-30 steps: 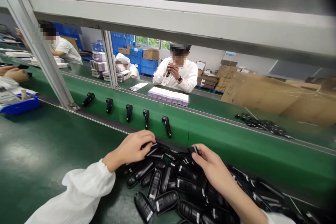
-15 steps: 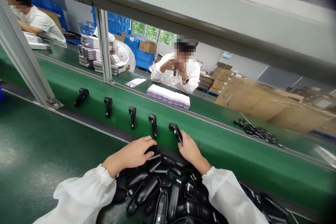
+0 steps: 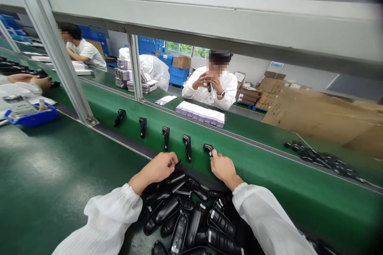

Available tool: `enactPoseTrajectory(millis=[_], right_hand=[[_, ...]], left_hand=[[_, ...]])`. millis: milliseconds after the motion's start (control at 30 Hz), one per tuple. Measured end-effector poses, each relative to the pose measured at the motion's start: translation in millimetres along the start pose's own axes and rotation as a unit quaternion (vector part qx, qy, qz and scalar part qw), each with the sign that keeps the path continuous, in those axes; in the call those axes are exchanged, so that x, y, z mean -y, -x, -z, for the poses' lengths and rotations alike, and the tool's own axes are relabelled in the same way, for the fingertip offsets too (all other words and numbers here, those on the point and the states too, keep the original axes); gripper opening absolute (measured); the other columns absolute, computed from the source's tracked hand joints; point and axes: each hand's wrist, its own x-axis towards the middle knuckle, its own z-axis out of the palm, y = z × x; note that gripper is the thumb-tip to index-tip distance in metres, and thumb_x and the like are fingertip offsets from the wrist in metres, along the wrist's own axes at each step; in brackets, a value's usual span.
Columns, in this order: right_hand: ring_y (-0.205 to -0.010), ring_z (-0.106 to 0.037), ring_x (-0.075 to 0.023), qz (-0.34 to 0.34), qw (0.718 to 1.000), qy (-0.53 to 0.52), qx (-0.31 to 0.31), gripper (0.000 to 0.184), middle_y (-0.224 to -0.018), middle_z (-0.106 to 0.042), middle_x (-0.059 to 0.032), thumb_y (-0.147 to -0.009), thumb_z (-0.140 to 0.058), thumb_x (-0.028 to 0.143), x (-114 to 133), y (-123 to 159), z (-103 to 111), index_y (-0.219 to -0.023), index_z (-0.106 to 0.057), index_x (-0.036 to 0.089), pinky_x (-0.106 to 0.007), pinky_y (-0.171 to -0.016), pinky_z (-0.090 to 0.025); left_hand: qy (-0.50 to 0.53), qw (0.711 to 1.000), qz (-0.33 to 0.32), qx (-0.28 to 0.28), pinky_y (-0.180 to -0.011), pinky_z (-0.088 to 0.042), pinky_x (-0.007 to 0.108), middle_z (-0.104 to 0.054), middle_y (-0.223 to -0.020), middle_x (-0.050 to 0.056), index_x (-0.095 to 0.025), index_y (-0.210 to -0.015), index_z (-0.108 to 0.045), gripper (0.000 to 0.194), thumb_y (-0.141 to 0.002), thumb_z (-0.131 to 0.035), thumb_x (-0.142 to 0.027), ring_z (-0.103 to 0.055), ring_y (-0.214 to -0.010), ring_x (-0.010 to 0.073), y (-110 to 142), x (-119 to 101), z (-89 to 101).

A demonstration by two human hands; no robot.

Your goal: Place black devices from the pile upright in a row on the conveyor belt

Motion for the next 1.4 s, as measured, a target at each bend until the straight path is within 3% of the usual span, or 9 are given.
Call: enactPoseTrajectory(millis=[200,367,467,567,700,833,900,1133,1400], right_hand=[[-0.116,-0.054,-0.0313,0.012,0.991,-0.12,-0.062,0.048,-0.129,-0.053,-0.0184,-0.098,-0.039,0.044,-18.0,23.8,48.9,-0.137,-0.045,0.015,-0.043,-0.091,-0.046],[-0.122,-0.051,-0.0208,0.205,0.934,-0.292,-0.035,0.043,-0.134,-0.054,-0.0074,-0.096,-0.047,0.041,-9.2,61.0,89.0,-0.136,-0.049,0.024,-0.03,-0.101,-0.041],[-0.109,-0.061,-0.0216,0.235,0.923,-0.304,0.013,0.037,-0.121,-0.064,-0.0043,-0.094,-0.053,0.034,7.9,80.1,96.5,-0.129,-0.054,0.027,-0.03,-0.09,-0.046],[-0.099,-0.066,-0.0216,0.221,0.922,-0.316,0.031,0.038,-0.11,-0.069,-0.0026,-0.092,-0.053,0.025,19.6,85.2,93.0,-0.13,-0.054,0.028,-0.028,-0.082,-0.047],[-0.102,-0.065,-0.0214,0.168,0.932,-0.321,-0.01,0.029,-0.109,-0.07,-0.0037,-0.093,-0.051,0.023,23.1,65.4,75.3,-0.119,-0.064,0.025,-0.028,-0.087,-0.046],[-0.098,-0.064,-0.0197,0.034,0.939,-0.336,-0.064,0.022,-0.105,-0.068,-0.007,-0.093,-0.047,0.024,29.4,36.3,47.7,-0.106,-0.064,0.018,-0.027,-0.087,-0.047],[-0.099,-0.064,-0.0213,-0.012,0.954,-0.292,-0.066,0.02,-0.108,-0.066,-0.0099,-0.093,-0.046,0.023,35.7,27.4,34.6,-0.104,-0.062,0.016,-0.029,-0.085,-0.047],[-0.093,-0.067,-0.0273,-0.041,0.993,-0.114,-0.014,0.053,-0.114,-0.062,-0.0176,-0.088,-0.043,0.016,44.3,18.5,12.2,-0.14,-0.032,0.01,-0.032,-0.069,-0.047],[-0.076,-0.068,-0.0256,-0.028,0.999,-0.01,-0.032,0.026,-0.091,-0.066,-0.0113,-0.093,-0.041,0.024,22.2,2.4,1.6,-0.116,-0.044,0.015,-0.03,-0.063,-0.046]], left_hand=[[0.119,0.993,0.011,0.013,-0.075,-0.049,0.03,-0.066,-0.096,0.005,-0.02,-0.118,-0.049,0.035,-0.089,-0.049,-0.04,-0.062,-0.084,0.0187,-7.9,-35.3,4.7],[0.251,0.966,-0.008,0.069,-0.083,-0.048,0.033,-0.068,-0.089,0.002,-0.021,-0.128,-0.042,0.053,-0.083,-0.064,-0.039,-0.063,-0.086,0.0173,-7.6,-65.5,-15.7],[0.341,0.934,-0.03,0.104,-0.085,-0.047,0.035,-0.068,-0.085,0.0,-0.021,-0.136,-0.034,0.073,-0.076,-0.073,-0.035,-0.063,-0.083,0.0172,-5.7,-68.8,-31.9],[0.311,0.943,-0.048,0.102,-0.085,-0.048,0.034,-0.068,-0.087,0.002,-0.019,-0.141,-0.028,0.076,-0.08,-0.068,-0.037,-0.064,-0.086,0.0182,-5.7,-62.7,-34.5],[0.041,0.997,-0.046,0.049,-0.087,-0.048,0.035,-0.065,-0.109,0.008,-0.021,-0.139,-0.038,0.061,-0.085,-0.058,-0.041,-0.062,-0.102,0.0236,-4.1,-50.0,-13.5],[-0.084,0.993,-0.028,0.072,-0.085,-0.047,0.046,-0.058,-0.124,0.015,-0.021,-0.125,-0.058,0.053,-0.075,-0.067,-0.036,-0.058,-0.108,0.037,1.7,-36.3,6.2],[-0.124,0.987,-0.024,0.1,-0.081,-0.048,0.046,-0.062,-0.12,0.015,-0.023,-0.119,-0.064,0.046,-0.074,-0.066,-0.032,-0.062,-0.1,0.0379,4.3,-31.6,8.0],[-0.173,0.973,-0.056,0.145,-0.079,-0.048,0.041,-0.067,-0.107,0.009,-0.027,-0.107,-0.068,0.029,-0.08,-0.057,-0.03,-0.064,-0.09,0.0307,7.3,-30.2,4.5],[-0.13,0.981,-0.053,0.137,-0.063,-0.041,0.028,-0.064,-0.092,0.004,-0.023,-0.092,-0.061,0.021,-0.076,-0.06,-0.037,-0.059,-0.084,0.0234,2.7,-28.4,21.0]])
